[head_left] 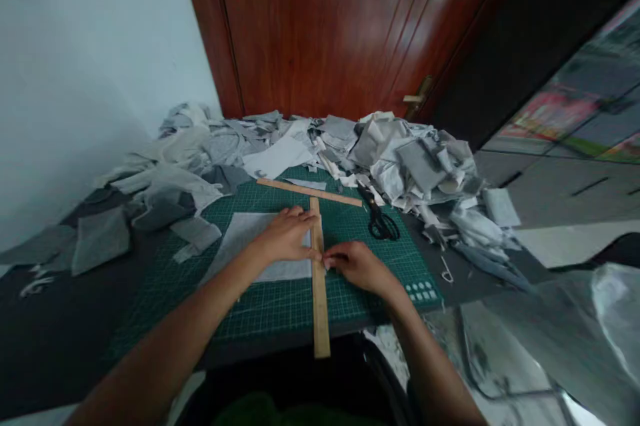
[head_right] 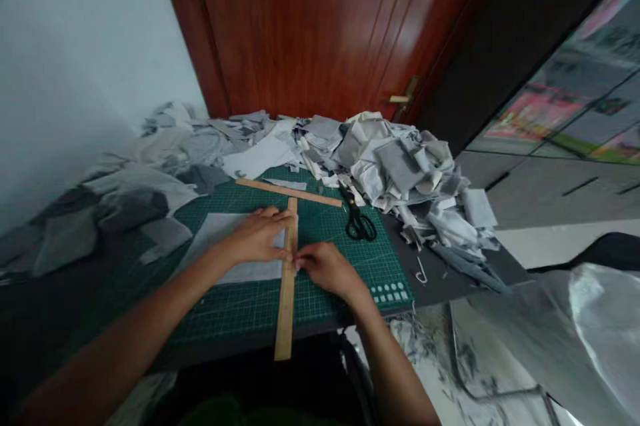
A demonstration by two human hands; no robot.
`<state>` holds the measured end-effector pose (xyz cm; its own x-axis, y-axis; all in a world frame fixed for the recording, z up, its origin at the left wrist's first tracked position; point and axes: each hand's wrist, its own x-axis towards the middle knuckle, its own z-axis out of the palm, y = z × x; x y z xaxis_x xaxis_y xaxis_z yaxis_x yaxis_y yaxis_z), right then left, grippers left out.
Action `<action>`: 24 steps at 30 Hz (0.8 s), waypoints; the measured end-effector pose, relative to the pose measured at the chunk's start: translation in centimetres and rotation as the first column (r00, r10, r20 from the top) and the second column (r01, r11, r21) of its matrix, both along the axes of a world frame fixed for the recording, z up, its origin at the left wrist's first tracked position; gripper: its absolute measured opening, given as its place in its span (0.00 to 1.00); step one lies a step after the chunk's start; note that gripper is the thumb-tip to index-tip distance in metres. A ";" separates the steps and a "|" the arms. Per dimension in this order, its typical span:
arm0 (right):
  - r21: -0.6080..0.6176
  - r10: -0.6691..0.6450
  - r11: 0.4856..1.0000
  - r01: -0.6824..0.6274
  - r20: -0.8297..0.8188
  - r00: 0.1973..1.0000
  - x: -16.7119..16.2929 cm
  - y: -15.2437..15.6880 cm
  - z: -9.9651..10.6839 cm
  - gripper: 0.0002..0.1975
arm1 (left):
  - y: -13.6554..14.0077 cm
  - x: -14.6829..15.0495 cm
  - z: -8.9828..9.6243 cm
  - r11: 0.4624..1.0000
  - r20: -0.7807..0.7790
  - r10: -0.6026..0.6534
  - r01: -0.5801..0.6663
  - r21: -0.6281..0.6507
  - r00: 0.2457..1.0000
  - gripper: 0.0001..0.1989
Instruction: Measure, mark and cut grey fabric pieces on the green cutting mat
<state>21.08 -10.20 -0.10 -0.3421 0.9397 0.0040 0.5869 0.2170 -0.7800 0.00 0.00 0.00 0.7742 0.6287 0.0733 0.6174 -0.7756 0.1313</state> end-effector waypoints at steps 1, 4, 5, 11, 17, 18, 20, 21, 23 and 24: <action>0.002 0.000 1.000 0.000 0.003 1.000 0.0 -0.3 0.0 0.12 | 0.0 0.0 0.0 1.000 0.006 -0.001 0.001 -0.001 1.000 0.42; -0.007 0.002 1.000 -0.002 0.006 1.000 -0.2 -1.3 0.0 0.13 | 0.0 0.0 -0.1 1.000 0.021 -0.009 0.009 -0.001 1.000 0.40; -0.013 0.003 1.000 -0.003 0.007 1.000 -0.2 -1.6 0.0 0.13 | 0.0 0.0 -0.2 1.000 0.026 -0.015 0.015 -0.001 1.000 0.40; -0.123 -0.045 0.992 0.027 -0.147 0.988 0.3 -3.7 -0.6 0.10 | 0.0 0.0 -0.1 1.000 0.028 -0.021 0.020 0.017 0.999 0.41; -0.333 -0.450 0.892 0.305 -0.706 0.547 0.9 -6.9 -3.3 0.16 | -1.0 -0.1 0.2 1.000 0.004 -0.021 0.021 0.015 1.000 0.40; -0.412 -0.495 0.868 0.278 -0.766 0.410 0.8 -7.5 -3.5 0.19 | -1.1 -0.1 0.1 1.000 0.009 -0.015 0.015 0.021 1.000 0.40; -0.551 -0.577 0.816 0.173 -0.785 0.225 0.3 -8.5 -3.5 0.20 | -1.2 -0.1 -0.1 1.000 0.026 -0.009 0.009 0.028 1.000 0.40; -0.603 -0.616 0.788 0.126 -0.770 0.167 0.0 -8.9 -3.2 0.21 | -1.3 -0.1 -0.2 1.000 0.028 -0.006 0.005 0.028 1.000 0.41; -0.679 -0.682 0.731 0.067 -0.724 0.103 -0.6 -9.4 -2.3 0.23 | -1.5 -0.1 -0.3 1.000 0.027 -0.001 0.000 0.027 1.000 0.41; -0.702 -0.703 0.710 0.056 -0.705 0.090 -1.0 -9.5 -1.8 0.24 | -1.6 -0.1 -0.2 1.000 0.021 0.003 -0.003 0.026 1.000 0.41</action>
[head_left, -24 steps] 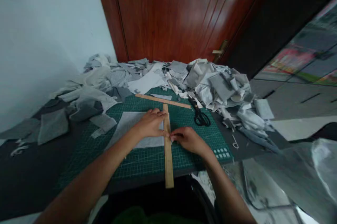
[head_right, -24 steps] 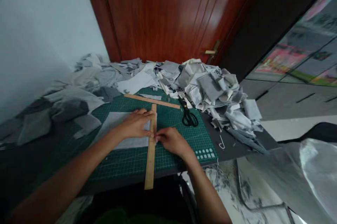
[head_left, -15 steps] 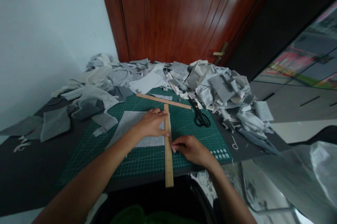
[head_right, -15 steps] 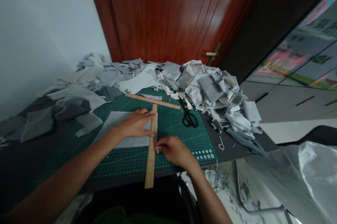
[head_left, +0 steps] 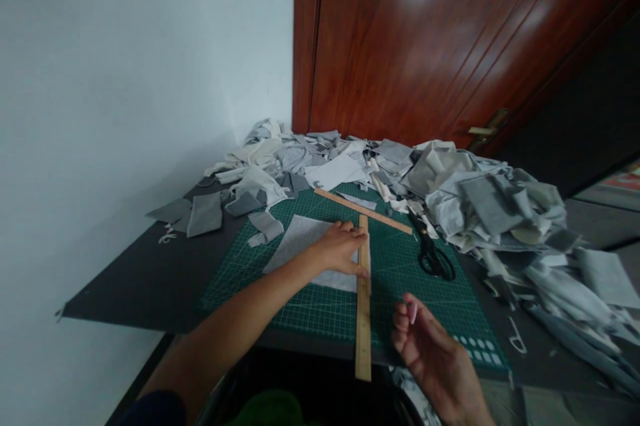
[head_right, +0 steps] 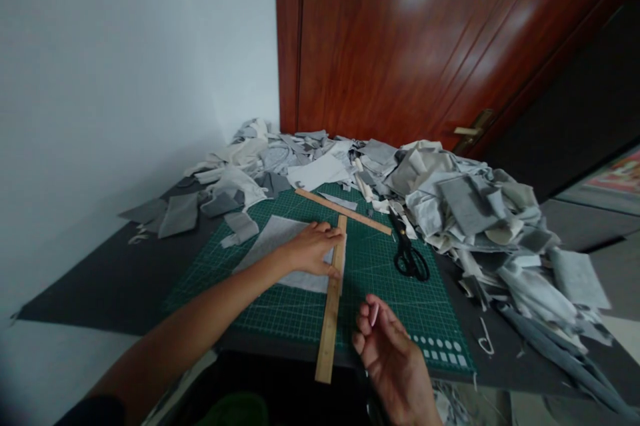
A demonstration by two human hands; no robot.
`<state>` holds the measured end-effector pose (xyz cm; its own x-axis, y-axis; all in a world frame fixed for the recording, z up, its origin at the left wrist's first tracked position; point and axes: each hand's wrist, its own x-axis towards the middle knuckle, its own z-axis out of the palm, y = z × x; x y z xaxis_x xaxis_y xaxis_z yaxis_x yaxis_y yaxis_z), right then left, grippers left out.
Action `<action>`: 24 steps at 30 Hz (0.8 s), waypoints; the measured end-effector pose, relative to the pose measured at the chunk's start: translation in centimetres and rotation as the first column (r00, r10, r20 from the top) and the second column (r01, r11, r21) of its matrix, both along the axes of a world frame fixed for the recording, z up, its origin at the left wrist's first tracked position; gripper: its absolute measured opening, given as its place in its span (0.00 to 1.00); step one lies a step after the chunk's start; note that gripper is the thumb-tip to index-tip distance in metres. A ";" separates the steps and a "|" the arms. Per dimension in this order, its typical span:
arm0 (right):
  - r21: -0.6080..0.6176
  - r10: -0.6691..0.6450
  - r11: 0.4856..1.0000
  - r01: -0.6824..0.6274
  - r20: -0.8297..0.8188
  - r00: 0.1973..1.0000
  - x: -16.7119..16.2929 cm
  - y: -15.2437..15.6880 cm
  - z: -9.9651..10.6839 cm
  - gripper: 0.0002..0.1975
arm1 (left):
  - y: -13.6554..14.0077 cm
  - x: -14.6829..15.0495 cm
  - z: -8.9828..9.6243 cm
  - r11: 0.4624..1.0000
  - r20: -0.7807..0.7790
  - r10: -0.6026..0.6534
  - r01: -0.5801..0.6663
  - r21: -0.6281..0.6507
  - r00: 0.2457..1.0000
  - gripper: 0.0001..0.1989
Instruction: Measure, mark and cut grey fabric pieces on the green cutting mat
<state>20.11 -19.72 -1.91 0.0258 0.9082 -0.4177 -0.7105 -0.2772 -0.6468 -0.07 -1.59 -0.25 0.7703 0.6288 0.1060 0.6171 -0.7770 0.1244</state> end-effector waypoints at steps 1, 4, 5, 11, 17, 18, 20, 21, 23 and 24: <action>-0.015 0.004 1.000 -0.004 0.004 1.000 -0.3 -0.1 0.4 0.23 | -0.1 0.0 0.1 1.000 -0.008 0.004 -0.004 -0.001 1.000 0.41; 0.046 0.050 0.997 -0.064 0.247 0.968 -1.2 -0.7 0.4 0.21 | -0.4 0.0 0.3 1.000 -0.033 0.012 -0.012 -0.005 0.999 0.41; 0.088 0.060 0.990 -0.108 0.426 0.903 -1.5 -1.1 -0.1 0.22 | -0.5 -0.1 0.4 1.000 -0.039 0.011 -0.011 -0.008 0.999 0.41; 0.224 -0.327 0.869 -0.441 0.929 -0.172 -3.6 -4.7 -6.3 0.50 | -1.2 0.2 0.7 0.993 0.016 0.121 -0.121 0.013 0.993 0.32; 0.210 -0.511 0.804 -0.557 0.724 -0.464 -5.1 -4.7 -7.5 0.31 | -2.9 1.4 1.0 0.912 -0.004 0.409 -0.409 0.031 0.913 0.23; 0.218 -0.522 0.801 -0.558 0.710 -0.472 -4.9 -4.6 -7.2 0.31 | -3.2 1.6 1.0 0.899 -0.016 0.437 -0.436 0.023 0.899 0.24; 0.252 -0.531 0.802 -0.542 0.715 -0.454 -3.9 -4.6 -6.6 0.30 | -3.7 1.9 0.8 0.885 -0.038 0.465 -0.465 0.006 0.885 0.26; 0.272 -0.520 0.810 -0.520 0.743 -0.421 -3.2 -4.7 -6.3 0.29 | -4.0 1.9 0.8 0.886 -0.048 0.464 -0.464 -0.006 0.885 0.26; 0.310 -0.459 0.845 -0.436 0.839 -0.293 -1.3 -5.0 -5.5 0.27 | -4.3 1.7 0.7 0.902 -0.064 0.428 -0.430 -0.034 0.902 0.27; 0.321 -0.410 0.871 -0.371 0.891 -0.193 -0.1 -5.2 -5.0 0.26 | -4.4 1.5 0.7 0.917 -0.070 0.392 -0.396 -0.048 0.917 0.27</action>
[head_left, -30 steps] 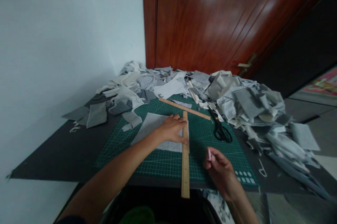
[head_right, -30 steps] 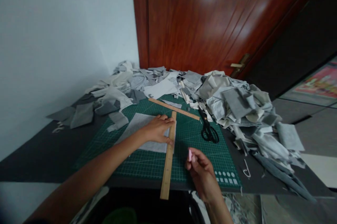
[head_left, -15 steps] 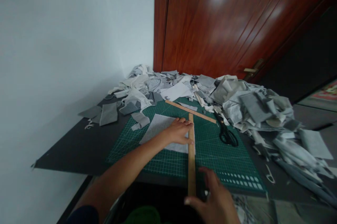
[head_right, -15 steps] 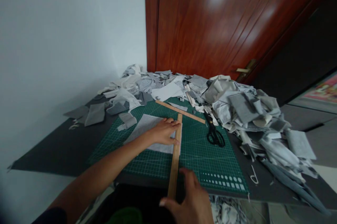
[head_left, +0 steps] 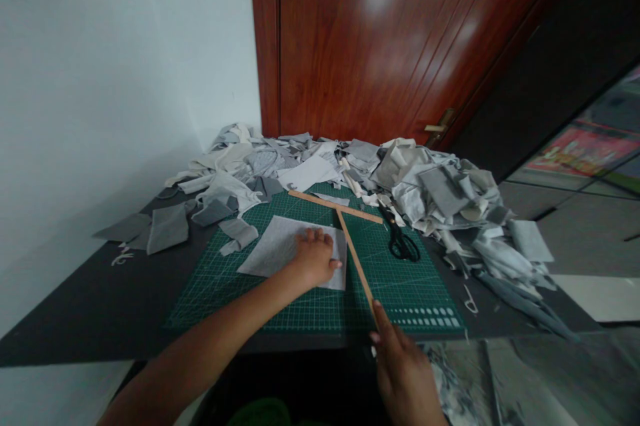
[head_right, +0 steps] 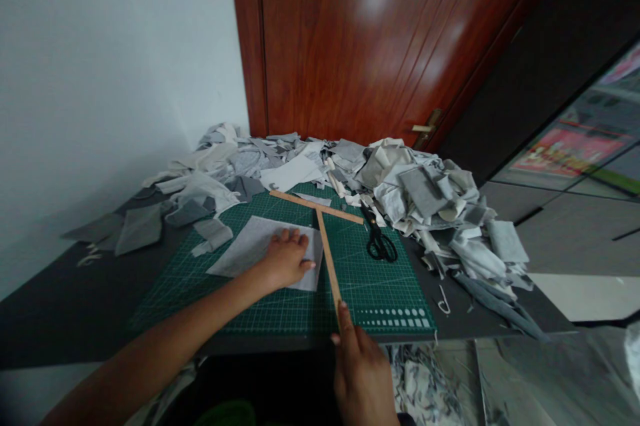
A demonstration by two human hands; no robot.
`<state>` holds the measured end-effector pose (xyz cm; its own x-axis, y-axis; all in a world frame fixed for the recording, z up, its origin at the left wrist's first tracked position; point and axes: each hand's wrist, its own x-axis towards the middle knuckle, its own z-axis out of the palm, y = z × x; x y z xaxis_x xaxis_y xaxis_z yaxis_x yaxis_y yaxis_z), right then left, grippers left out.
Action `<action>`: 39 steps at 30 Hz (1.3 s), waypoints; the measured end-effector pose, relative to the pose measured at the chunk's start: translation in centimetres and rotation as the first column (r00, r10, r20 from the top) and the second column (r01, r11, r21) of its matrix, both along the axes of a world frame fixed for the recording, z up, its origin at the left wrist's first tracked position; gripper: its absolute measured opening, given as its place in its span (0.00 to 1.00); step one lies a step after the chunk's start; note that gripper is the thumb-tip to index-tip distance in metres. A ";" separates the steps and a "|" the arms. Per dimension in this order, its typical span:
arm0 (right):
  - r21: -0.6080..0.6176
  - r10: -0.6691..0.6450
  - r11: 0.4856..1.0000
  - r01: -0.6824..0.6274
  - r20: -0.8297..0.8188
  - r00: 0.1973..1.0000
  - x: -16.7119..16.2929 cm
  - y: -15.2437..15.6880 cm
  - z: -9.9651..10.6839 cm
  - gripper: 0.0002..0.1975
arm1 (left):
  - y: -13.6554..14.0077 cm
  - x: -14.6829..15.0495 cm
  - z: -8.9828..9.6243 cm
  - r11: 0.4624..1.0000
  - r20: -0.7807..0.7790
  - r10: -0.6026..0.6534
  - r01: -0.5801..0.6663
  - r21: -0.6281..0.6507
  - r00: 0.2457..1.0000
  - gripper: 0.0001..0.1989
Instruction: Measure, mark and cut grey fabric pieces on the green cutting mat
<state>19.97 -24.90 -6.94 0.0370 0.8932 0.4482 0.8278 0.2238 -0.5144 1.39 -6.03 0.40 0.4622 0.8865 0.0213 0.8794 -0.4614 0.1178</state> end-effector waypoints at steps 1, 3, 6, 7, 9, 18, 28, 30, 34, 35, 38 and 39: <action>-0.054 -0.035 0.998 0.028 -0.139 0.990 1.2 -0.1 0.6 0.24 | 0.0 -0.4 0.0 0.998 0.007 -0.061 0.061 -0.017 0.998 0.27; -0.115 -0.124 0.989 0.088 -0.364 0.923 3.4 0.0 1.9 0.23 | 0.1 -1.4 0.1 0.966 0.056 -0.249 0.252 -0.060 0.967 0.27; -0.153 -0.139 0.986 0.069 -0.520 0.843 5.5 1.1 3.7 0.24 | 0.6 -2.8 0.2 0.748 0.287 -0.587 0.643 -0.165 0.757 0.21; -0.158 -0.124 0.986 0.044 -0.546 0.829 5.8 1.7 4.1 0.25 | 0.8 -3.1 0.3 0.676 0.377 -0.614 0.709 -0.203 0.693 0.16; -0.156 -0.087 0.988 -0.006 -0.581 0.809 6.0 3.3 4.5 0.28 | 1.2 -3.5 0.5 0.583 0.544 -0.572 0.771 -0.257 0.614 0.13; -0.084 0.236 0.948 -0.308 -0.465 0.853 6.5 11.7 3.6 0.21 | 0.3 -3.0 2.5 0.339 0.833 -0.196 0.833 -0.438 0.518 0.32; -0.260 0.218 0.950 -0.174 0.150 0.964 7.0 15.7 4.9 0.22 | 2.4 -3.0 -0.5 0.933 0.278 -0.357 0.322 0.163 0.892 0.15; -0.208 0.163 0.971 -0.122 0.195 0.967 6.2 16.4 5.6 0.21 | 3.0 -3.1 -1.2 0.947 0.228 -0.304 0.266 0.181 0.925 0.14; -0.105 0.145 0.986 -0.128 0.170 0.975 4.1 19.4 6.8 0.12 | 3.5 -2.7 -2.1 0.953 0.127 -0.250 0.220 0.209 0.960 0.13; -0.100 0.161 0.984 -0.147 0.149 0.976 3.5 20.4 6.9 0.11 | 3.5 -2.6 -2.1 0.956 0.123 -0.232 0.203 0.213 0.965 0.14; -0.111 0.224 0.970 -0.215 0.075 0.972 2.4 23.2 6.7 0.10 | 3.8 -2.4 -2.2 0.962 0.127 -0.189 0.158 0.223 0.974 0.14; -0.117 0.237 0.966 -0.229 0.061 0.970 2.2 23.9 6.4 0.10 | 3.8 -2.5 -2.3 0.962 0.134 -0.195 0.163 0.221 0.972 0.13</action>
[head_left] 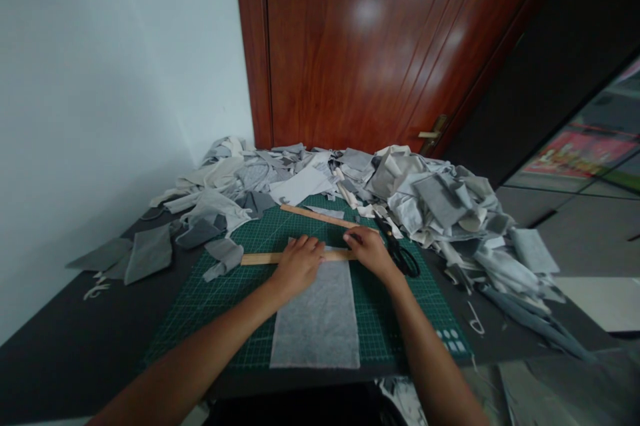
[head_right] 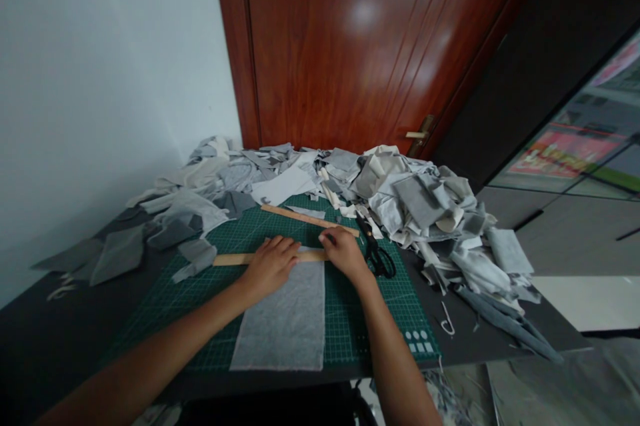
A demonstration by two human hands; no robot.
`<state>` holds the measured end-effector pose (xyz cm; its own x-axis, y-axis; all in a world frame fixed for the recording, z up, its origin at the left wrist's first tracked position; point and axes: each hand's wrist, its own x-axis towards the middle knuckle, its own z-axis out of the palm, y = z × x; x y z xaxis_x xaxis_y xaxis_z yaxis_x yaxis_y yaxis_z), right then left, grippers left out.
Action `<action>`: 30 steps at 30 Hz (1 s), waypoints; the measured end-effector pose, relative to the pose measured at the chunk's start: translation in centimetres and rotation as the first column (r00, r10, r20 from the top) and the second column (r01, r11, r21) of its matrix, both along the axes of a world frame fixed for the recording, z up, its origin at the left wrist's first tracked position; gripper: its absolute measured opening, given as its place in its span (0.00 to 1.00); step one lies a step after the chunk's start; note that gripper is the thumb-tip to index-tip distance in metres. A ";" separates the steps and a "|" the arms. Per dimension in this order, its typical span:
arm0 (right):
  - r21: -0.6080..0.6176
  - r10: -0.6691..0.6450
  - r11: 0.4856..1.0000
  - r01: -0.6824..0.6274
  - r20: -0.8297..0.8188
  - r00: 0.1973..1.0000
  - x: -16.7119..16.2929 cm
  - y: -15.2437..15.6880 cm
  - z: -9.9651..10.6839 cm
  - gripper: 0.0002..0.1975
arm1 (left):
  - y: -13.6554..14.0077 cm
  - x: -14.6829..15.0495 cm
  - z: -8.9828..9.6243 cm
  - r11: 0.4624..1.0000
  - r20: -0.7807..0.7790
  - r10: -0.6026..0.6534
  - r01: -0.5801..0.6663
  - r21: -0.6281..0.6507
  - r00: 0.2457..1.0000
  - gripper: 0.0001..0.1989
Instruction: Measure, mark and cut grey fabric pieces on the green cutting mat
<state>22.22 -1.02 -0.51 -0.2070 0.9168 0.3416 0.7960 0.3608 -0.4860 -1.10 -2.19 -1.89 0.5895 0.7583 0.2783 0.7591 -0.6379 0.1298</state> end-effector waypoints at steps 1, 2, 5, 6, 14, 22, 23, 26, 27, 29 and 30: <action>-0.008 0.010 1.000 -0.010 -0.006 1.000 -0.1 0.5 -0.4 0.10 | 0.1 -0.1 -0.1 1.000 0.011 -0.018 0.018 -0.010 1.000 0.12; -0.016 0.024 1.000 -0.024 -0.011 1.000 -0.1 0.7 -0.7 0.10 | 0.2 -0.1 -0.2 0.999 0.027 -0.042 0.043 -0.025 0.999 0.11; -0.050 0.090 0.995 -0.090 -0.011 0.996 0.2 0.6 -1.5 0.10 | 0.3 -0.1 -0.3 0.993 0.077 -0.088 0.093 -0.070 0.993 0.10; -0.065 0.110 0.992 -0.111 -0.007 0.994 0.3 0.3 -1.6 0.10 | 0.3 0.0 -0.3 0.993 0.083 -0.086 0.093 -0.078 0.993 0.10; -0.229 0.286 0.932 -0.280 -0.006 0.958 -0.4 -2.2 0.0 0.02 | -3.7 -0.1 0.0 0.996 -0.025 -0.034 0.032 -0.078 0.999 0.15; -0.313 0.295 0.876 -0.366 -0.252 0.922 -2.1 -3.4 -0.4 0.08 | -11.5 -0.8 0.3 0.995 -0.215 0.075 -0.086 -0.042 0.974 0.22; -0.311 0.254 0.887 -0.341 -0.288 0.923 -2.3 -3.0 -0.7 0.09 | -12.0 -0.5 0.3 0.996 -0.208 0.090 -0.093 -0.007 0.974 0.23; -0.360 0.174 0.889 -0.285 -0.311 0.934 -2.5 -1.2 -1.3 0.11 | -13.1 0.5 0.1 0.988 -0.171 0.156 -0.155 0.022 0.973 0.24; -0.386 0.164 0.878 -0.283 -0.312 0.936 -2.5 -0.5 -1.5 0.12 | -13.3 0.8 0.0 0.983 -0.166 0.180 -0.183 -0.002 0.970 0.22; -0.460 0.153 0.837 -0.296 -0.324 0.934 -2.1 1.1 -1.5 0.12 | -13.9 1.5 -0.4 0.972 -0.150 0.219 -0.230 -0.059 0.964 0.18; -0.510 0.156 0.801 -0.313 -0.327 0.932 -1.9 1.9 -1.4 0.12 | -14.3 1.8 -0.7 0.966 -0.135 0.237 -0.248 -0.076 0.962 0.17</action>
<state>20.27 0.84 -1.95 -0.4180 0.8993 -0.1283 0.5404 0.1326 -0.8309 0.75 -16.46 -2.61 0.4103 0.9015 0.1378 0.9033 -0.4225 0.0744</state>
